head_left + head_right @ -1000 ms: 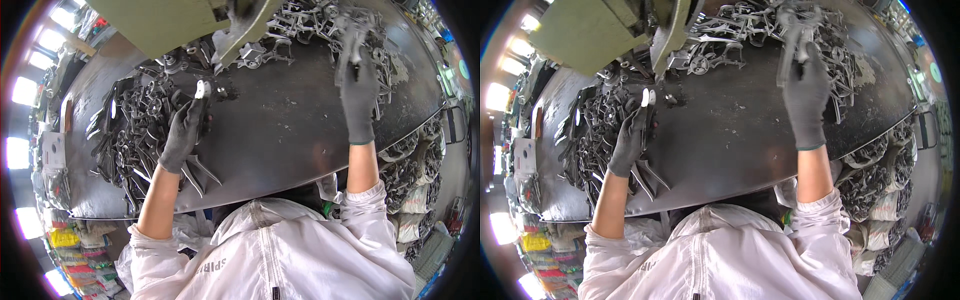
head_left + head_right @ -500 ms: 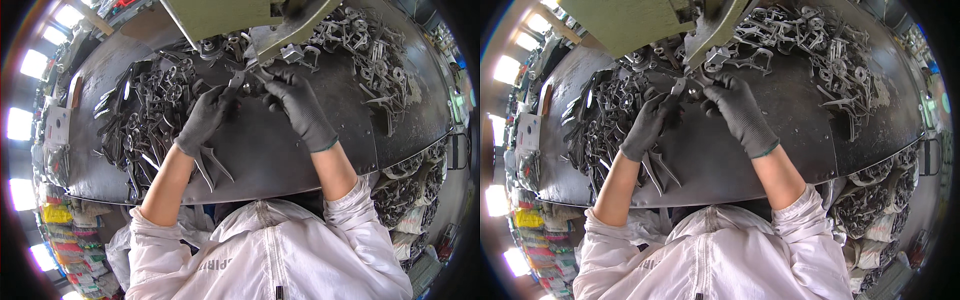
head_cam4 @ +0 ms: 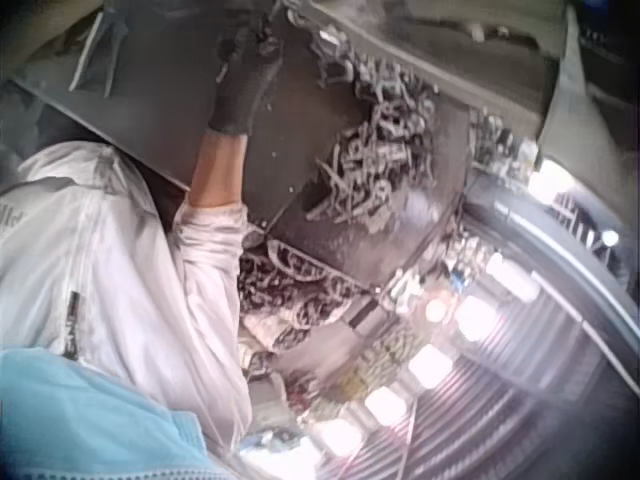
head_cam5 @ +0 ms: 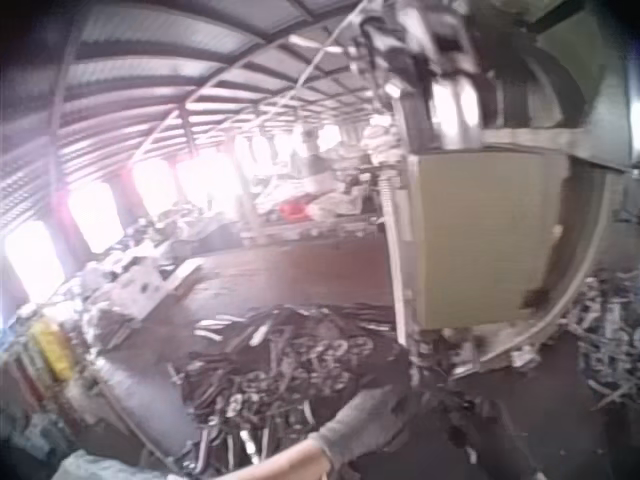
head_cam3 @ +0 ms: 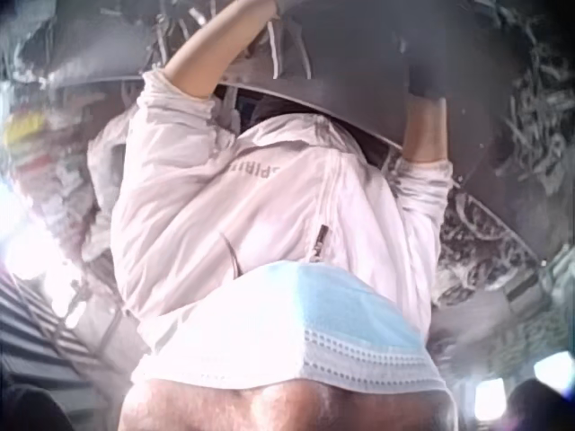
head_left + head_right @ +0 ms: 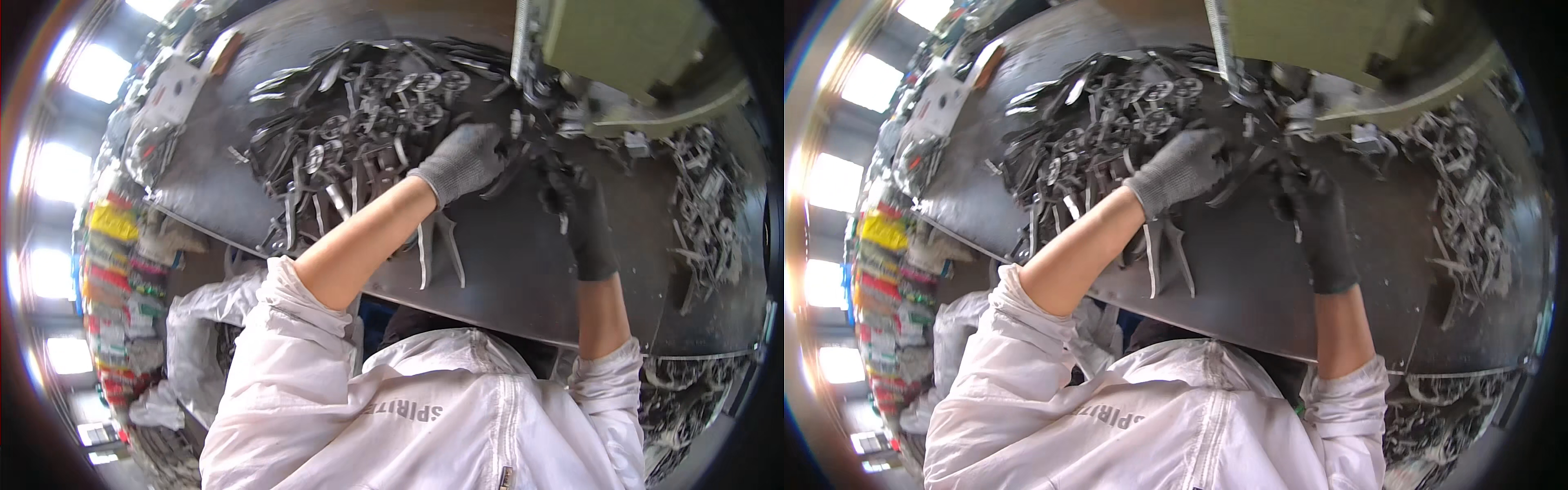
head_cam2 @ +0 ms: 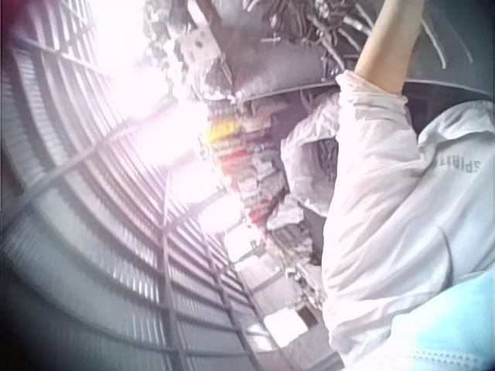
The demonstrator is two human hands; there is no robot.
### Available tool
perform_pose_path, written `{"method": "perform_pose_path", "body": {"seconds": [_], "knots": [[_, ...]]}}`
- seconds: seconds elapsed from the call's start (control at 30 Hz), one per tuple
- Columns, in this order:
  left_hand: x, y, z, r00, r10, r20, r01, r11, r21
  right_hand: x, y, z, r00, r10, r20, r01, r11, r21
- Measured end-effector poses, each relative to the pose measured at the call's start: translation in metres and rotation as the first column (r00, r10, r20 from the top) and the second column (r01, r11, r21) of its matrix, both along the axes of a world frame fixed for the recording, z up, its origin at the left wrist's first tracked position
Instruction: The person assembles small metal components using a mechanical press.
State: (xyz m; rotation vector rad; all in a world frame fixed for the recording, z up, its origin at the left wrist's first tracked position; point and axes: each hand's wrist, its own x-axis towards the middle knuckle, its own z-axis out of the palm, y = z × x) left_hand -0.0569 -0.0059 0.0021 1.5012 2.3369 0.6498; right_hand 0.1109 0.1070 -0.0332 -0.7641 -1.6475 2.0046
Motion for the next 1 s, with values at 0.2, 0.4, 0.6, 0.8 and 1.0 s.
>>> {"method": "perform_pose_path", "body": {"seconds": [0.2, 0.4, 0.6, 0.8, 1.0], "knots": [[-0.111, -0.101, 0.038, 0.885, 0.427, -0.185, -0.416, 0.904, 0.095, -0.003, -0.007, 0.012, 0.995, -0.048, 0.086, 0.049, 0.999, -0.007], [-0.267, -0.226, -0.037, 0.731, 0.346, -0.588, -0.583, 0.764, -0.275, -0.003, -0.006, 0.020, 0.999, -0.043, 0.012, 0.043, 0.999, -0.029], [-0.274, -0.244, -0.049, 0.747, 0.613, 0.256, -0.567, 0.790, -0.236, 0.005, -0.010, 0.018, 0.996, 0.007, 0.087, 0.002, 0.995, -0.105], [-0.285, -0.259, -0.013, 0.916, 0.402, -0.002, -0.402, 0.916, -0.013, 0.008, -0.006, 0.009, 0.987, -0.001, 0.162, 0.032, 0.982, -0.188], [-0.199, -0.197, 0.038, 0.925, 0.173, 0.339, -0.303, 0.873, 0.381, 0.000, -0.020, 0.005, 0.992, -0.045, 0.121, 0.068, 0.978, -0.199]]}}
